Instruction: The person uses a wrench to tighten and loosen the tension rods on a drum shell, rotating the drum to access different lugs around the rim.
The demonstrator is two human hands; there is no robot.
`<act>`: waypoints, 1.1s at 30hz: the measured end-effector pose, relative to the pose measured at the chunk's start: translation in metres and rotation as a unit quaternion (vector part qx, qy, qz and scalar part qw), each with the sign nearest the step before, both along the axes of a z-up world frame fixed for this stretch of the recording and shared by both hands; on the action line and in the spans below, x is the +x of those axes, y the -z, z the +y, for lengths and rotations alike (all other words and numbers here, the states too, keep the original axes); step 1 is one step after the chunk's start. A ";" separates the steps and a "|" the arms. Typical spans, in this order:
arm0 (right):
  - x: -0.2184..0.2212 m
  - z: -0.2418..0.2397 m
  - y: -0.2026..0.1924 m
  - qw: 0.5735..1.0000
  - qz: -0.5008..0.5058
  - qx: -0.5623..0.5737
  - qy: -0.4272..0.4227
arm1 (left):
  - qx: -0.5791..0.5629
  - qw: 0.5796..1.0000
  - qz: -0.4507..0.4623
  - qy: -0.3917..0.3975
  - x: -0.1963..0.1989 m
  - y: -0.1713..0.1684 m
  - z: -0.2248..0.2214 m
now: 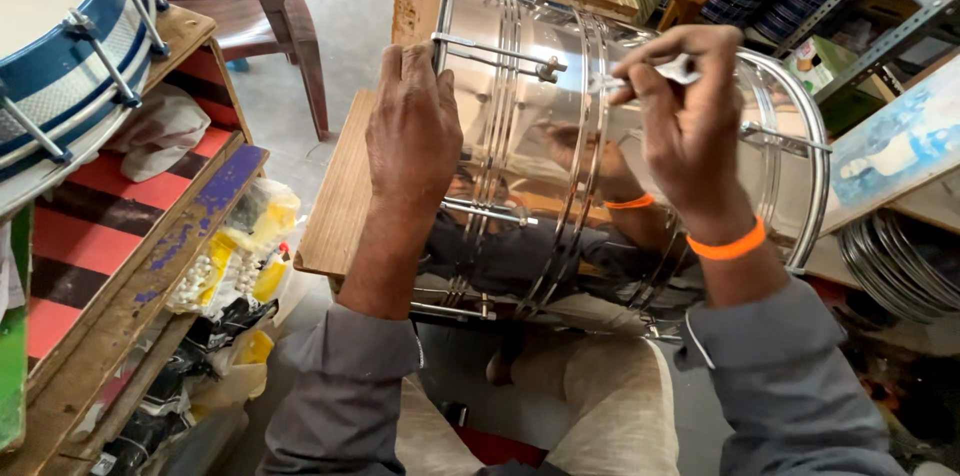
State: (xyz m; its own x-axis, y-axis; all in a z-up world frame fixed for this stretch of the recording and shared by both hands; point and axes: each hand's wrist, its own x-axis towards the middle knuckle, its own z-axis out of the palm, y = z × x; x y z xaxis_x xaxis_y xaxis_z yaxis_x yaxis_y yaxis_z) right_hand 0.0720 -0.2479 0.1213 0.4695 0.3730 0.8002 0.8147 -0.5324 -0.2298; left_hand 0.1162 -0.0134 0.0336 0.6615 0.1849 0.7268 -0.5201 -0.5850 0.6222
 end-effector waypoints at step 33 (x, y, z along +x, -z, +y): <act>0.043 -0.012 -0.003 0.997 0.001 -0.075 -0.032 | 0.026 0.999 0.029 0.022 -0.002 -0.004 0.002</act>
State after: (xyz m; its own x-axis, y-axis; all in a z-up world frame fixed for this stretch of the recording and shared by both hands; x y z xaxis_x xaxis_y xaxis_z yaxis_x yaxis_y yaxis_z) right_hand 0.1154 -0.2600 0.1245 0.4429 0.5174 0.7322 0.8475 -0.5081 -0.1535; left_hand 0.1140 -0.0112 0.0377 0.7099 0.1177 0.6944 -0.5099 -0.5941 0.6221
